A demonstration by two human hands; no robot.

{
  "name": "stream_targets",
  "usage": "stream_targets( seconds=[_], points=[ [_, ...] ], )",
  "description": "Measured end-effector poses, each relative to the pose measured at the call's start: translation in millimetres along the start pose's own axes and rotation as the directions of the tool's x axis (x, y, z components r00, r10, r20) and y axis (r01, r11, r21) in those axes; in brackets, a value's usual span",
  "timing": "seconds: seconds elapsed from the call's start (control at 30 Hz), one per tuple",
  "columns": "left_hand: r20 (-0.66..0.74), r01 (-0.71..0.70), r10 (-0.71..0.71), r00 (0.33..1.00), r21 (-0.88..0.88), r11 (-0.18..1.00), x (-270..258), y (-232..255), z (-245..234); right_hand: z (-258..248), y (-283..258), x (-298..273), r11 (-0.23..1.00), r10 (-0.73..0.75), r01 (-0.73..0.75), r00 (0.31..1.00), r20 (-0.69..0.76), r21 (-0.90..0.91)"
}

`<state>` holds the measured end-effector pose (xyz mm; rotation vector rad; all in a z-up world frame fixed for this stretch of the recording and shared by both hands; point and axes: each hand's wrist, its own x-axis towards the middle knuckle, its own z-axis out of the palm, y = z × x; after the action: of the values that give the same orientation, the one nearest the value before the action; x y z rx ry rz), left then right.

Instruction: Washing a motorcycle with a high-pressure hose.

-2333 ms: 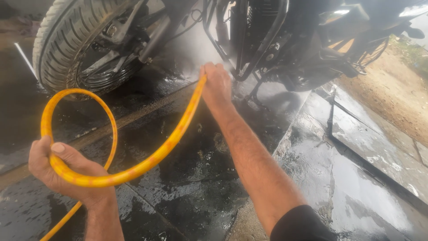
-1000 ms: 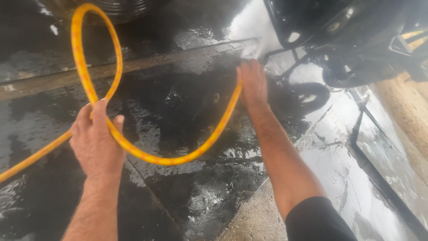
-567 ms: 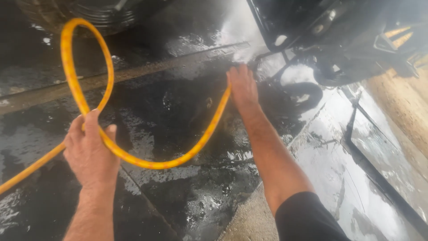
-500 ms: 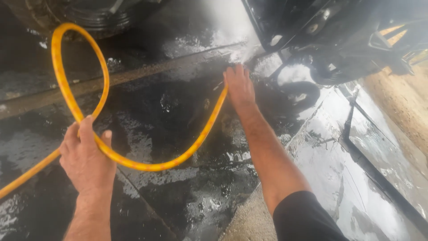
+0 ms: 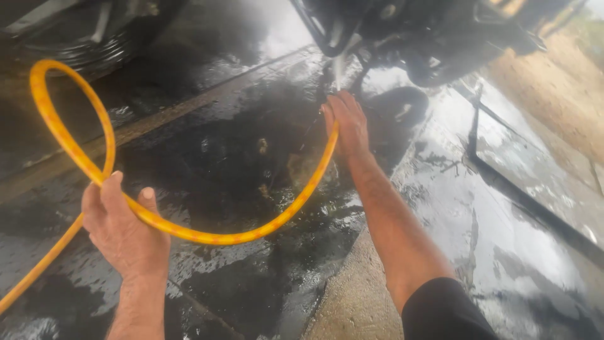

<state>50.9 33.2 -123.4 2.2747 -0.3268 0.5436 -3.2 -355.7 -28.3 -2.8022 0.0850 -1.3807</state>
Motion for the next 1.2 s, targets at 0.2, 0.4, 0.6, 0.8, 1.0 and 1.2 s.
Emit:
stream_targets(
  seconds=[0.2, 0.4, 0.6, 0.8, 1.0, 1.2],
  points=[
    [-0.063, -0.093, 0.087, 0.994, -0.101, 0.99, 14, 24, -15, -29, 9, -11, 1.0, 0.002, 0.001, 0.993, -0.122, 0.027],
    [-0.079, -0.158, 0.154, 0.985, -0.052, 0.986, 20, 44, -33, -51, 12, -19, 1.0, 0.028, -0.028, 0.988, -0.149, -0.001],
    [-0.093, -0.176, 0.164, 0.982, -0.141, 0.974, 23, 63, -53, -61, 3, -24, 0.991, 0.129, -0.119, 0.971, -0.199, 0.06],
    [-0.132, -0.14, 0.115, 0.984, -0.195, 0.971, 29, 71, -69, -54, -15, -23, 0.986, 0.003, 0.022, 0.988, -0.151, 0.163],
    [-0.186, -0.196, 0.164, 0.969, -0.167, 0.966, 32, 66, -75, -66, -37, -20, 0.998, 0.001, 0.01, 0.987, -0.16, 0.067],
    [-0.189, -0.159, 0.114, 0.975, -0.24, 0.958, 34, 57, -61, -62, -32, -24, 0.994, 0.036, -0.02, 0.988, -0.151, 0.106]
  ],
)
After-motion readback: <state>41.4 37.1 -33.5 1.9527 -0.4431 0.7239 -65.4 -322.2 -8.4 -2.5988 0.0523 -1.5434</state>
